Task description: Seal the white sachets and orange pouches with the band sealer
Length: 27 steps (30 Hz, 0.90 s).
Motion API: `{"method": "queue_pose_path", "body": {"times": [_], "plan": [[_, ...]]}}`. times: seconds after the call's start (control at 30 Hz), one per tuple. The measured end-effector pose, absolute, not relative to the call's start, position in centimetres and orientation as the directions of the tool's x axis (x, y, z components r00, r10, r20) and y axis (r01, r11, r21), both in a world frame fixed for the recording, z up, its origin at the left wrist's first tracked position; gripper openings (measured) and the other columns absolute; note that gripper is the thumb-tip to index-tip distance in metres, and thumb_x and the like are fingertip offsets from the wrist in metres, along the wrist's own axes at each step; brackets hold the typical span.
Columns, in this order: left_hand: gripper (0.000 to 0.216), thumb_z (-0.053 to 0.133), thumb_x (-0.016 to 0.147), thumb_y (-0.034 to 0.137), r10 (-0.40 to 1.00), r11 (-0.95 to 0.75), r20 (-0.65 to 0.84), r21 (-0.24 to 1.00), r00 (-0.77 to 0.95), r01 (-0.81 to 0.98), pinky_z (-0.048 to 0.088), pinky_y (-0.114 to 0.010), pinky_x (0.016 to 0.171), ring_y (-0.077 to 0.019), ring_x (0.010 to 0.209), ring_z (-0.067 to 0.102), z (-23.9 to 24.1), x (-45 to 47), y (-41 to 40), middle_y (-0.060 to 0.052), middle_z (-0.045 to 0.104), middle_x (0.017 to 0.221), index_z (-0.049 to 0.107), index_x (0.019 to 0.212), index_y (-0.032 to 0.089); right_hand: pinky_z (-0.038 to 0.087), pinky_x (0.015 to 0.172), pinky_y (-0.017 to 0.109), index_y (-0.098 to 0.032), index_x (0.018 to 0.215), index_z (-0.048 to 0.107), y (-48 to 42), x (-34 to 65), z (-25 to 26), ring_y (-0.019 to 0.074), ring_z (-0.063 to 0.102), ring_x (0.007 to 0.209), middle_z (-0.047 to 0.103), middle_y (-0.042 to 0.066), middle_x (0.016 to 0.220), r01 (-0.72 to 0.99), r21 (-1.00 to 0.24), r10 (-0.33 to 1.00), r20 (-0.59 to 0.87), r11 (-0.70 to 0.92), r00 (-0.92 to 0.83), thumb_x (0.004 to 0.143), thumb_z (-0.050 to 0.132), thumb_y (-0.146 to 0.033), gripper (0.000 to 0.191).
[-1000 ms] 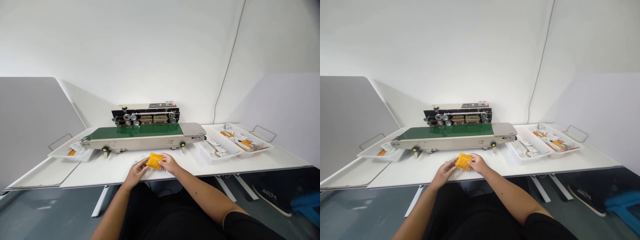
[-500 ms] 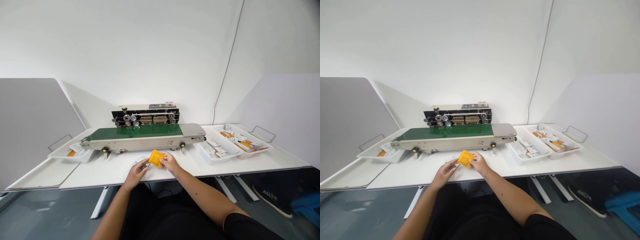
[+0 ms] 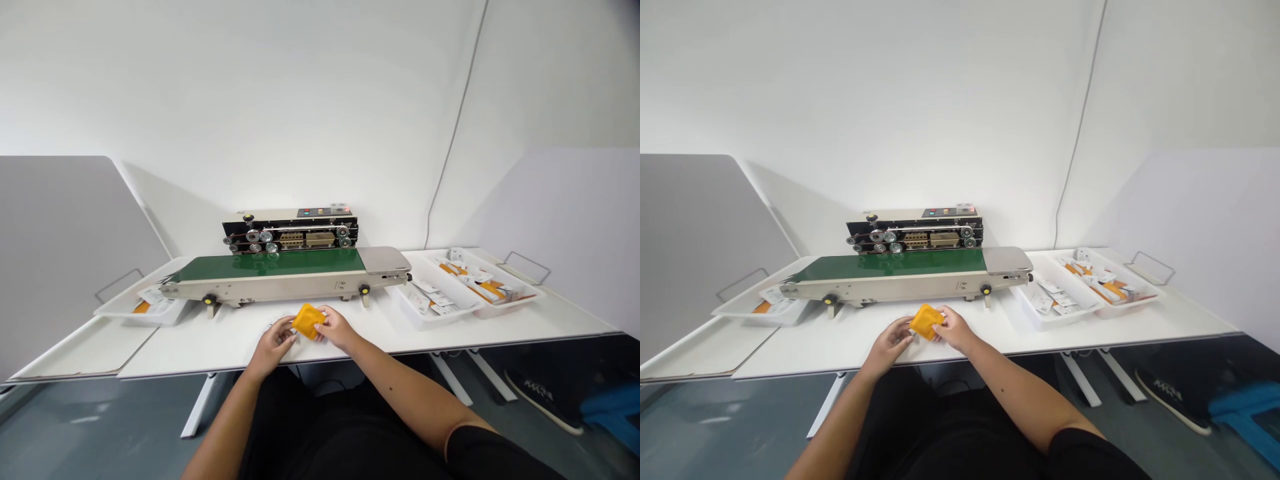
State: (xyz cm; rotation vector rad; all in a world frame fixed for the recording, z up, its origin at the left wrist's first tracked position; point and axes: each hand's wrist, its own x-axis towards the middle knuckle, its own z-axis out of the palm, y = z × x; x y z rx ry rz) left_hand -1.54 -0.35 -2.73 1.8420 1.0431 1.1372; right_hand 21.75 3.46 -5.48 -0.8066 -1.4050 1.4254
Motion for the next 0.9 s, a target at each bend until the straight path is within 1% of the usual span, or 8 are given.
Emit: {"method": "queue_pose_path", "body": {"times": [0.1,0.17,0.27,0.33,0.43,0.6,0.8,0.9], "plan": [[0.047,0.070,0.089,0.040,0.910,-0.383,0.308,0.881,0.279,0.277,0.057,-0.036,0.084,-0.0240,0.093,0.073,-2.9,-1.4,-0.2,-0.009,0.077,0.109,0.061,0.130,0.019,0.055,0.067,0.030,-0.021,0.115,0.059,3.0,21.6,-5.0,0.0167,0.069,0.069,0.072,0.000,0.081,-0.073,-0.987,0.873,0.158,0.140,-0.461,0.079,0.077,-0.038,0.044],[0.036,0.066,0.092,0.041,0.906,-0.398,0.313,0.859,0.284,0.321,0.057,-0.037,0.090,-0.0256,0.100,0.072,-2.7,-1.2,-0.2,-0.009,0.077,0.110,0.067,0.121,0.020,0.053,0.072,0.029,-0.020,0.110,0.065,2.6,21.7,-4.5,0.0167,0.069,0.079,0.072,0.001,0.090,-0.017,-0.977,0.825,0.187,0.210,-0.533,0.083,0.074,-0.037,0.034],[0.030,0.062,0.094,0.040,0.890,-0.441,0.334,0.799,0.309,0.408,0.053,-0.040,0.098,-0.0272,0.110,0.069,-2.3,-1.1,-0.4,-0.008,0.075,0.117,0.072,0.117,0.023,0.050,0.074,0.027,-0.019,0.100,0.070,2.3,21.9,-3.9,0.0161,0.065,0.081,0.069,0.000,0.088,0.068,-0.948,0.792,0.219,0.312,-0.570,0.086,0.071,-0.036,0.022],[0.035,0.061,0.094,0.040,0.894,-0.437,0.325,0.784,0.308,0.442,0.055,-0.038,0.091,-0.0261,0.101,0.070,-2.1,-1.0,-0.6,-0.007,0.077,0.108,0.070,0.123,0.023,0.049,0.072,0.026,-0.019,0.097,0.070,2.3,21.9,-3.8,0.0156,0.065,0.079,0.068,-0.001,0.085,0.085,-0.949,0.803,0.207,0.303,-0.559,0.084,0.072,-0.035,0.021],[0.047,0.062,0.093,0.041,0.905,-0.407,0.300,0.817,0.301,0.409,0.056,-0.032,0.076,-0.0222,0.082,0.070,-2.1,-0.9,-0.7,-0.005,0.077,0.092,0.061,0.136,0.021,0.050,0.065,0.024,-0.019,0.100,0.065,2.7,21.9,-4.1,0.0136,0.064,0.070,0.068,-0.001,0.082,-0.002,-0.979,0.851,0.179,0.205,-0.493,0.081,0.075,-0.038,0.029],[0.046,0.067,0.090,0.042,0.914,-0.385,0.299,0.850,0.274,0.359,0.055,-0.031,0.077,-0.0222,0.083,0.071,-2.5,-0.9,-0.6,-0.004,0.077,0.091,0.064,0.130,0.021,0.043,0.048,0.022,-0.022,0.105,0.050,3.3,21.7,-4.7,0.0107,0.055,0.047,0.063,-0.006,0.064,-0.159,-0.983,0.915,0.144,0.090,-0.376,0.077,0.077,-0.047,0.046],[0.043,0.065,0.091,0.044,0.924,-0.379,0.339,0.868,0.176,0.320,0.054,-0.029,0.069,-0.0187,0.069,0.067,-2.8,-1.2,-0.5,-0.001,0.073,0.079,0.067,0.127,0.021,0.044,0.048,0.022,-0.021,0.108,0.047,3.5,21.8,-5.0,0.0118,0.057,0.046,0.065,-0.005,0.060,-0.143,-0.987,0.898,0.132,0.077,-0.421,0.077,0.078,-0.046,0.051],[0.037,0.068,0.089,0.045,0.930,-0.363,0.328,0.886,0.166,0.288,0.055,-0.030,0.067,-0.0189,0.069,0.068,-2.8,-1.2,-0.4,-0.002,0.073,0.079,0.070,0.116,0.020,0.046,0.050,0.022,-0.021,0.109,0.047,3.5,21.9,-5.1,0.0114,0.058,0.047,0.067,-0.005,0.063,-0.154,-0.985,0.888,0.135,0.074,-0.439,0.077,0.078,-0.047,0.051]]}}
